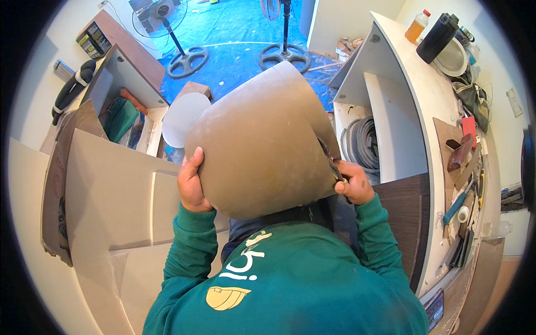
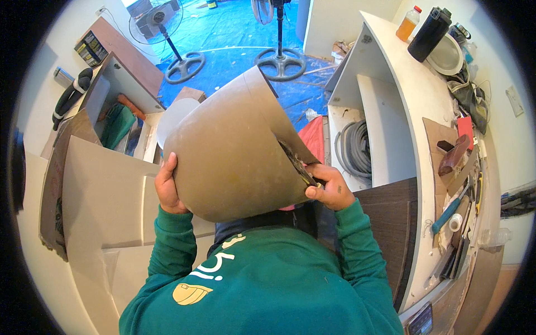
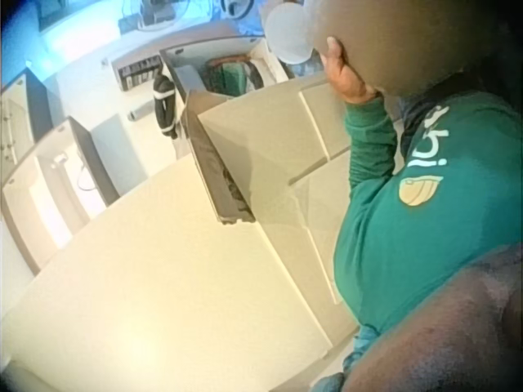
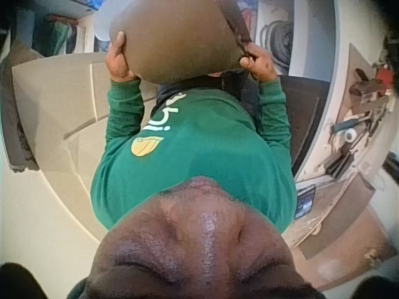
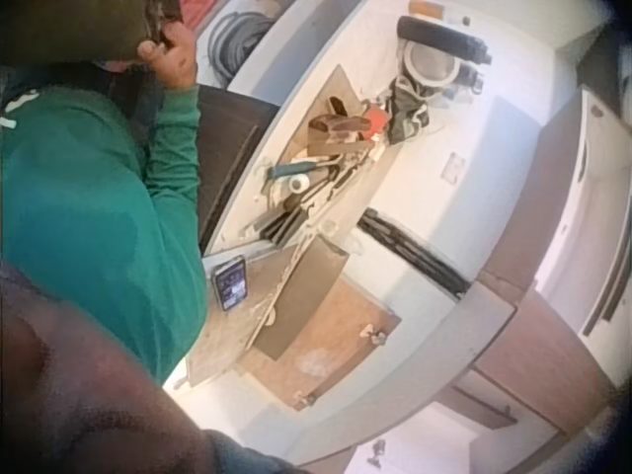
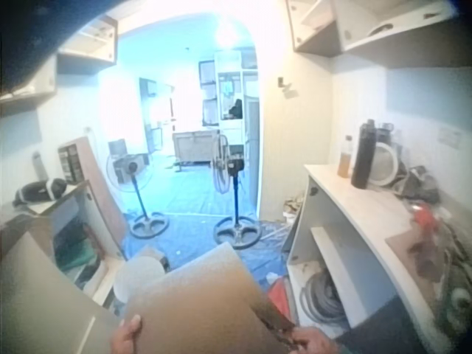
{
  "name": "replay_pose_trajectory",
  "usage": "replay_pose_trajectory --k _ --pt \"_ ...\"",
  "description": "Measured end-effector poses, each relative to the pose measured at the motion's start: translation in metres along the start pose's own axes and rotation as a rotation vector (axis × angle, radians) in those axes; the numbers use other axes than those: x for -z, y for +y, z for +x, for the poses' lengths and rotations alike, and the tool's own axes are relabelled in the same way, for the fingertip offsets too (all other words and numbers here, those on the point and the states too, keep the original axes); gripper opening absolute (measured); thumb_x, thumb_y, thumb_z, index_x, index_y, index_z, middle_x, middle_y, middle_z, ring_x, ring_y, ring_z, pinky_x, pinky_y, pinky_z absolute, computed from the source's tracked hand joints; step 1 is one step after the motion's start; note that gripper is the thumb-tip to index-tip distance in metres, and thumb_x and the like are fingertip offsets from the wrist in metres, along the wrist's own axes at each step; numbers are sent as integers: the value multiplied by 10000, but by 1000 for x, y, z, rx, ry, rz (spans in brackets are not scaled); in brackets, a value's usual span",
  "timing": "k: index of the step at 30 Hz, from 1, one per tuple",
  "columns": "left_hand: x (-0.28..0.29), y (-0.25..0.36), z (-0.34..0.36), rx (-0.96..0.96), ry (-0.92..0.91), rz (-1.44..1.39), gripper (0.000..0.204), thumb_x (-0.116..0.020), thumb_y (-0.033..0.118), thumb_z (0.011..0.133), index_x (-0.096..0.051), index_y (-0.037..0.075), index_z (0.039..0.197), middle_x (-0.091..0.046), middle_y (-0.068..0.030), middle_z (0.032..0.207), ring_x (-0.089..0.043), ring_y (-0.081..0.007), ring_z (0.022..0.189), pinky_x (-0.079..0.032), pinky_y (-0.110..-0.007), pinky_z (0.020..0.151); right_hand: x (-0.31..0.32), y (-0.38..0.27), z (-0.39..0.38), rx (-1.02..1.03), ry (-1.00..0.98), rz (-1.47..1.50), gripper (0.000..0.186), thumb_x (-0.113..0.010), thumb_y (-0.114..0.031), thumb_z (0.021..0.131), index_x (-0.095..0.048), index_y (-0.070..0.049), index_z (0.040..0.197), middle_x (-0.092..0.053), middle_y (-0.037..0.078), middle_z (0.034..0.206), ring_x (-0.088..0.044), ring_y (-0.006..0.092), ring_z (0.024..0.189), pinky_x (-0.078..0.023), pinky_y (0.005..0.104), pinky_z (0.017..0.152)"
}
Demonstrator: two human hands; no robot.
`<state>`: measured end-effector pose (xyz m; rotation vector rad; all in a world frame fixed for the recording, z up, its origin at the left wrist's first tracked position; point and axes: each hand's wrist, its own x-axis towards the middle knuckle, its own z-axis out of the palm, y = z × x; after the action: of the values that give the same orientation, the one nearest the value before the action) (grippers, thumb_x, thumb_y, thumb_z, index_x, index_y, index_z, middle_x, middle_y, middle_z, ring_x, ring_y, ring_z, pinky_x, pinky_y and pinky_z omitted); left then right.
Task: The person uses tin snips to cut a curved section out of a piece of laminate flooring while sitting on the floor. The person holds the laminate with one hand and cuts along a curved line with the other, then flips the piece to continue cutting.
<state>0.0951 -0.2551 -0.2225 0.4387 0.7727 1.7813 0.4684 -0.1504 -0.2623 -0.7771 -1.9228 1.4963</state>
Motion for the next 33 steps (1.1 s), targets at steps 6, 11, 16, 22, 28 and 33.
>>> replay_pose_trajectory --k 6,11,16,22,28,33 --pt "5 -1 2 -15 -4 -1 471 -507 246 1069 -463 -12 1460 -620 -190 1368 -639 -319 1203 -512 -447 1054 -4 4 -7 34 -6 -2 896 -712 -708 823 -659 89 1229 -670 178 1150 -616 229 1053 -478 384 924" --pt "19 1 5 38 -13 -22 486 -502 267 1073 -466 -32 1454 -611 -202 1383 -632 -327 1217 -507 -448 1059 -9 -7 -9 -121 -66 158 1054 -759 -743 765 -567 110 1354 -631 156 1308 -575 222 1206 -435 360 1046" --pt "24 1 8 65 4 -74 474 -500 247 1070 -459 -24 1457 -608 -193 1382 -621 -321 1232 -503 -441 1063 -4 -12 -9 -220 -193 185 972 -827 -583 768 -536 91 1405 -622 137 1345 -550 198 1248 -405 348 1088" --pt "37 -2 18 86 2 -88 499 -491 274 1074 -458 -37 1463 -595 -207 1404 -611 -338 1246 -490 -455 1080 -10 -24 -8 -279 -227 319 871 -853 -438 743 -560 70 1387 -643 122 1327 -564 195 1222 -413 332 1076" --pt "36 -4 20 78 9 -71 502 -514 256 1064 -450 -28 1472 -589 -204 1416 -607 -340 1253 -486 -462 1088 -14 -22 -8 -340 -236 353 875 -837 -469 765 -555 69 1395 -650 115 1319 -574 197 1211 -415 326 1074" --pt "38 -5 23 116 -4 -92 505 -532 248 1056 -447 -16 1479 -587 -201 1421 -604 -342 1258 -482 -466 1095 -14 -6 -15 -263 -262 357 910 -753 -577 877 -492 71 1461 -596 112 1388 -522 173 1273 -415 325 1081"
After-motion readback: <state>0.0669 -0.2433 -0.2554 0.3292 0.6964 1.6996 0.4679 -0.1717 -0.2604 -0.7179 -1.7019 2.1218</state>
